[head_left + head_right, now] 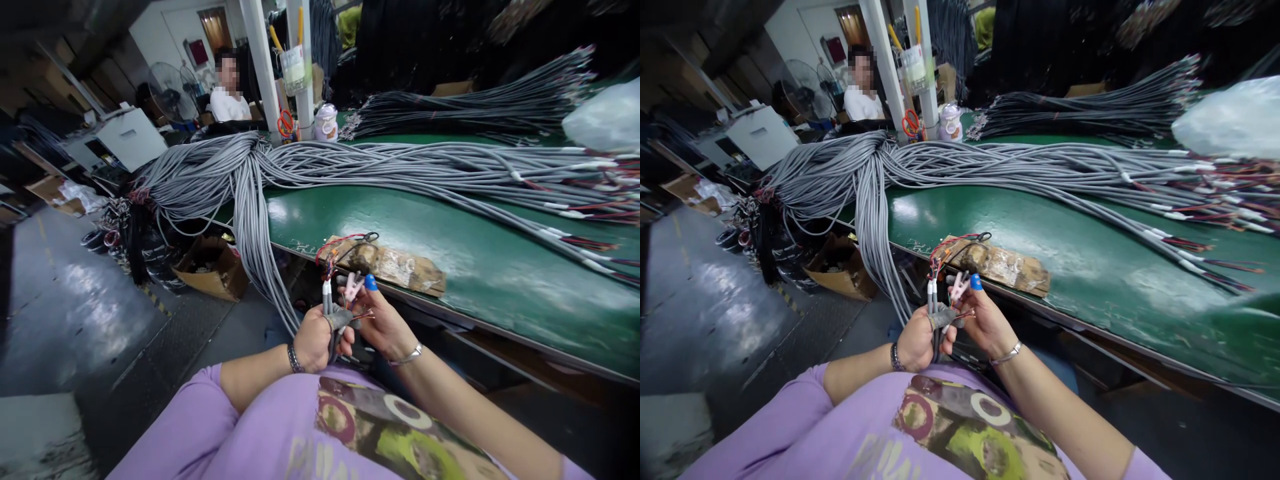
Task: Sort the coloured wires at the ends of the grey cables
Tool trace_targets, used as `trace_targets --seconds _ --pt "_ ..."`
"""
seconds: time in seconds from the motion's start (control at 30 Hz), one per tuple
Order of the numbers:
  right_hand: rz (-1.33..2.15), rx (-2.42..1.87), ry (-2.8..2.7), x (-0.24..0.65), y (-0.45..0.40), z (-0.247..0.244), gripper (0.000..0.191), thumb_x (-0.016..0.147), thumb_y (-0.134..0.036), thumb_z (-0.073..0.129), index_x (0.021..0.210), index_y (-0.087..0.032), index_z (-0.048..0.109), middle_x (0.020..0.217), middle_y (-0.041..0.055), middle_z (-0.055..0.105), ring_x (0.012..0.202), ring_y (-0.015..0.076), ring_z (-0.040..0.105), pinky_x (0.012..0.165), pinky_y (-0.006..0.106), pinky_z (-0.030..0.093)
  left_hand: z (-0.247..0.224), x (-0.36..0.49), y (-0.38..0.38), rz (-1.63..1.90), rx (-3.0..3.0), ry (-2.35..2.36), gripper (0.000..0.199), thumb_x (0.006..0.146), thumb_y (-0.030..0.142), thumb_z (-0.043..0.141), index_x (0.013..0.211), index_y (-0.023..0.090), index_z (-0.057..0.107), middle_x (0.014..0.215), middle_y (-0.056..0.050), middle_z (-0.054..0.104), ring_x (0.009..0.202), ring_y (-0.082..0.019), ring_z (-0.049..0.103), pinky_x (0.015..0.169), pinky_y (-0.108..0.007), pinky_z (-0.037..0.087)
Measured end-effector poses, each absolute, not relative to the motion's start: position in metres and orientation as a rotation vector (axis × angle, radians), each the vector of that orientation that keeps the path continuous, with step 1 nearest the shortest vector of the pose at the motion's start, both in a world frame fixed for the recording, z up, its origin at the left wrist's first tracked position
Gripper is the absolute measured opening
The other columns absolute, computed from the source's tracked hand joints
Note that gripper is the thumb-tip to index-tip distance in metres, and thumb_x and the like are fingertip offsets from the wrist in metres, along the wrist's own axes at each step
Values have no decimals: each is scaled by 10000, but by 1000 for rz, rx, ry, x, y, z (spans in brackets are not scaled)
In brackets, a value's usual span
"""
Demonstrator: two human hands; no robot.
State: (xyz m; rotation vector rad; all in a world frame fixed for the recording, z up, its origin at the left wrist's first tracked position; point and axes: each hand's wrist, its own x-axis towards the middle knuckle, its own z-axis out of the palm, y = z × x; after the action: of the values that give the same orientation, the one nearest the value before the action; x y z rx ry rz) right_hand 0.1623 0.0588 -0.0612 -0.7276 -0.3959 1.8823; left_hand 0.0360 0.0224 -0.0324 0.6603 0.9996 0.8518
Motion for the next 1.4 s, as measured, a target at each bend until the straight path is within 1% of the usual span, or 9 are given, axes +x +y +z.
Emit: trace_targets --seconds 0.13,0.33,0.47,0.57,0.8,1.07,1.17,1.3,1.4 --pt "1909 -710 -404 166 60 -60 418 786 -629 608 803 -219 685 799 35 706 584 148 581 569 287 492 -33 32 16 845 665 988 509 553 537 775 767 165 502 483 27 573 310 -95 476 321 -185 302" --pt "1869 -783 -414 170 64 -59 264 785 -458 707 783 -193 712 801 28 721 613 124 588 576 245 496 -34 33 14 944 655 1019 502 573 538 766 777 171 492 502 27 587 323 -96 490 322 -179 297" --pt "1831 -799 -458 170 64 -63 346 741 -545 717 791 -203 720 813 49 731 622 154 594 569 282 502 -32 38 17 979 654 1024 479 591 523 760 770 168 493 511 26 589 336 -95 503 330 -176 289" --pt "1880 -798 -507 171 67 -67 411 713 -616 699 813 -217 720 718 49 713 637 191 619 578 318 511 -32 40 18 973 653 1030 478 594 529 757 771 164 504 523 22 594 338 -91 502 334 -178 285" --pt "1909 -776 -493 166 71 -70 451 714 -664 659 727 -216 713 585 30 665 529 170 587 520 297 495 -37 41 22 957 678 1053 453 613 522 744 747 162 504 508 28 570 339 -86 497 340 -177 266" --pt "1991 -727 -579 175 62 -64 492 699 -692 647 748 -205 689 774 50 704 620 157 617 576 279 517 -42 34 16 938 766 1067 437 631 522 725 761 159 517 522 18 591 341 -87 497 337 -178 290" --pt "2111 -784 -751 189 60 -60 439 694 -606 719 772 -174 703 708 38 678 583 136 602 542 246 506 -48 29 13 924 831 1069 411 667 511 711 760 151 537 537 11 602 350 -84 505 345 -177 315" --pt "2101 -836 -949 199 63 -54 238 697 -358 805 755 -149 705 642 10 656 538 109 576 518 216 488 -56 27 12 888 899 1086 405 686 514 704 729 144 547 554 1 611 371 -84 528 358 -171 324" --pt "2072 -814 -1069 198 65 -49 204 689 -291 811 784 -134 723 638 9 665 529 94 568 515 198 467 -58 28 12 860 928 1089 407 685 519 701 718 147 540 553 -1 612 381 -88 538 360 -170 330"
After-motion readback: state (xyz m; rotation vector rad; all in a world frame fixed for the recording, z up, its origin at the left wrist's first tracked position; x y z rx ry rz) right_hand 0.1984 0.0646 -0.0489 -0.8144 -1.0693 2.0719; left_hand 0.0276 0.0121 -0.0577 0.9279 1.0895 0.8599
